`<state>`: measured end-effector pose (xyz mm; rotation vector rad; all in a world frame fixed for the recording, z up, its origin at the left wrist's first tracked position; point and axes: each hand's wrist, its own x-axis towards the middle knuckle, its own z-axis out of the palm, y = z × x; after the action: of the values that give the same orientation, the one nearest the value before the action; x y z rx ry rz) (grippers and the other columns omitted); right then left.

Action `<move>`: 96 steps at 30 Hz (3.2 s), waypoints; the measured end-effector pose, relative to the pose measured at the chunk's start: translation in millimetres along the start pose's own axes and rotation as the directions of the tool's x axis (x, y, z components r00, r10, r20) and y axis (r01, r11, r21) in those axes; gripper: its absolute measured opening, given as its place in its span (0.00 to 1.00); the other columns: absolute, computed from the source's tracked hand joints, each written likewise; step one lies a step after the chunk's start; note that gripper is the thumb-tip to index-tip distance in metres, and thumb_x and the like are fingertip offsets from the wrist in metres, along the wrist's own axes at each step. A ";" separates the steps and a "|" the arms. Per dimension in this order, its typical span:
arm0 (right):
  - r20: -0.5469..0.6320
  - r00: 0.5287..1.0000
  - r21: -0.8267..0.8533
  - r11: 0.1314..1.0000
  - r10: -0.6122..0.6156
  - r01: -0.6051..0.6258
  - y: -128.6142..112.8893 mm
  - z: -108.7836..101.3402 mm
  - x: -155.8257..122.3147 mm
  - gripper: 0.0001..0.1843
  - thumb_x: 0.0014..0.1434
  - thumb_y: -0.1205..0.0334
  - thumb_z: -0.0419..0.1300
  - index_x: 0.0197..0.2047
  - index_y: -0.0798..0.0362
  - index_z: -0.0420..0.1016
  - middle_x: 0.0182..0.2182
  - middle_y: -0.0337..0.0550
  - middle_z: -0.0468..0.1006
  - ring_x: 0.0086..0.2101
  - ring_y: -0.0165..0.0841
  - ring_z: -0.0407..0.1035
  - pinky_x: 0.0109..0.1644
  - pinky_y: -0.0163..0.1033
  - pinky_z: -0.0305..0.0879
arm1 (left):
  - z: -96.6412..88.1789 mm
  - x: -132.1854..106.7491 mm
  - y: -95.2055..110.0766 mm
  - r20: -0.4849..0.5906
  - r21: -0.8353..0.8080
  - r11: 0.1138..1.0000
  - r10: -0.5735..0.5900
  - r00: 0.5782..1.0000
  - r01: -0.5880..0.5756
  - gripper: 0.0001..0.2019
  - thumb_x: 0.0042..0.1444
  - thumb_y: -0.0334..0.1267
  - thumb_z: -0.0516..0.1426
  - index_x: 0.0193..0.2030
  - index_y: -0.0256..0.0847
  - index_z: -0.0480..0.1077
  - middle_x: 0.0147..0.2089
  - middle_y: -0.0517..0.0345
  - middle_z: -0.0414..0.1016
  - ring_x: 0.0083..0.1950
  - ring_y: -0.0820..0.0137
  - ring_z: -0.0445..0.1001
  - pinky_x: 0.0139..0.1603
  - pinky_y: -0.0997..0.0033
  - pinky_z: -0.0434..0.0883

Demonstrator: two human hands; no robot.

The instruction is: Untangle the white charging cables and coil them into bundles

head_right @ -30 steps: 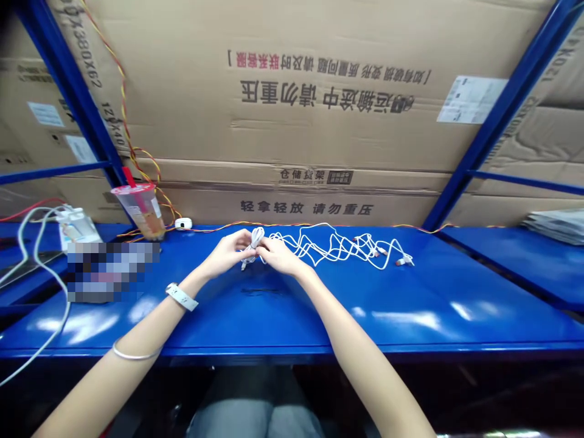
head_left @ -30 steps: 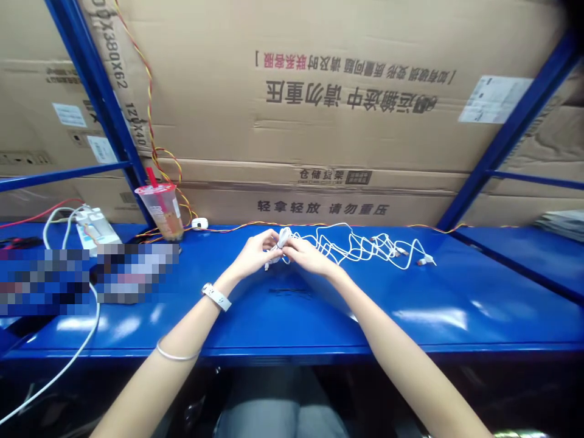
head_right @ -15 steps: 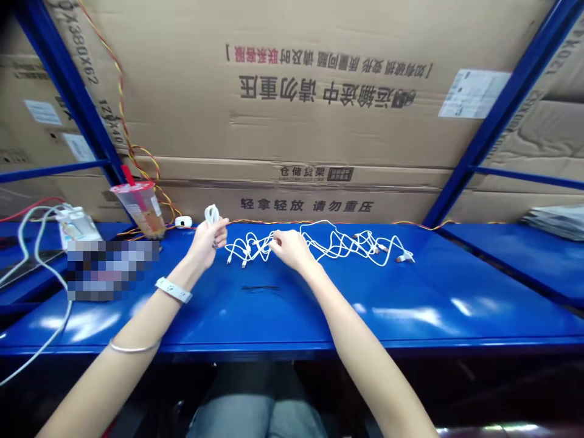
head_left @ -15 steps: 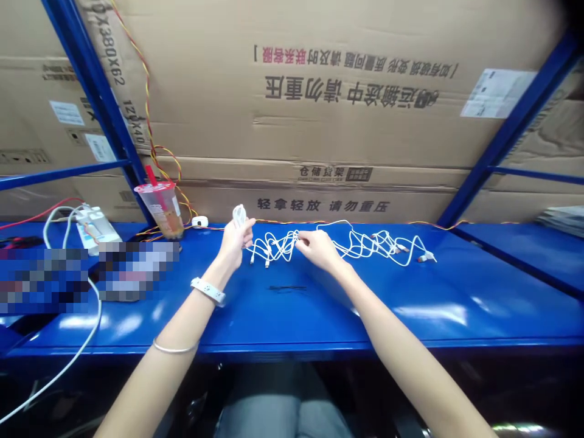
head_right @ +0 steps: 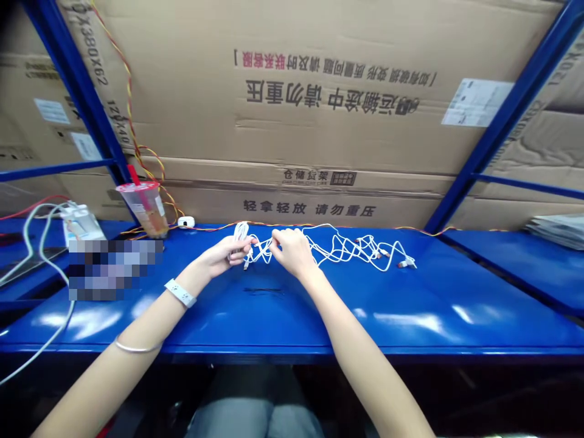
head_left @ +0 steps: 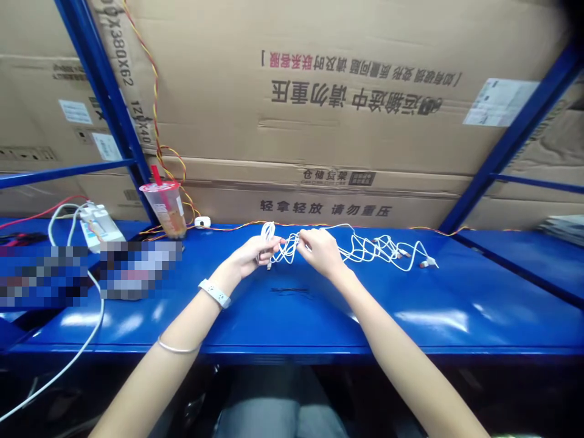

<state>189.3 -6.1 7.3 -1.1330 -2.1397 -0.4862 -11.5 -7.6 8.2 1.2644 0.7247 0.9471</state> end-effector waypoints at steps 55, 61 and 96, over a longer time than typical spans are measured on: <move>0.324 0.946 0.245 0.967 -0.013 -0.071 -18.8 -35.6 -34.6 0.10 0.64 0.65 0.47 0.33 0.53 0.66 0.28 0.42 0.73 0.28 0.32 0.65 0.35 0.36 0.56 | 2.6 -9.2 -3.3 0.117 -0.217 0.963 -0.138 0.984 0.161 0.22 0.63 0.52 0.47 0.47 0.33 0.69 0.37 0.48 0.74 0.34 0.69 0.75 0.34 0.69 0.72; 0.178 0.958 0.554 0.782 0.223 -0.285 -38.4 3.0 -10.6 0.03 0.55 0.68 0.54 0.32 0.53 0.67 0.26 0.38 0.71 0.27 0.31 0.63 0.34 0.36 0.58 | 4.6 -3.5 -12.8 -0.004 -0.319 0.937 -0.150 0.989 0.141 0.14 0.63 0.42 0.51 0.43 0.34 0.71 0.37 0.49 0.76 0.35 0.69 0.76 0.41 0.62 0.76; 0.525 0.851 0.839 0.154 0.023 -0.522 -20.8 -2.9 -10.3 0.16 0.52 0.61 0.62 0.45 0.54 0.79 0.42 0.44 0.80 0.43 0.37 0.72 0.48 0.41 0.64 | 20.3 -5.9 -13.2 -0.070 -0.402 0.902 -0.204 0.977 0.159 0.14 0.65 0.37 0.49 0.46 0.31 0.72 0.39 0.46 0.79 0.34 0.67 0.79 0.40 0.61 0.78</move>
<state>177.4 -25.4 1.8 -0.7678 -1.7880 1.3302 5.9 -22.5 -1.5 0.7799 0.6828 0.9571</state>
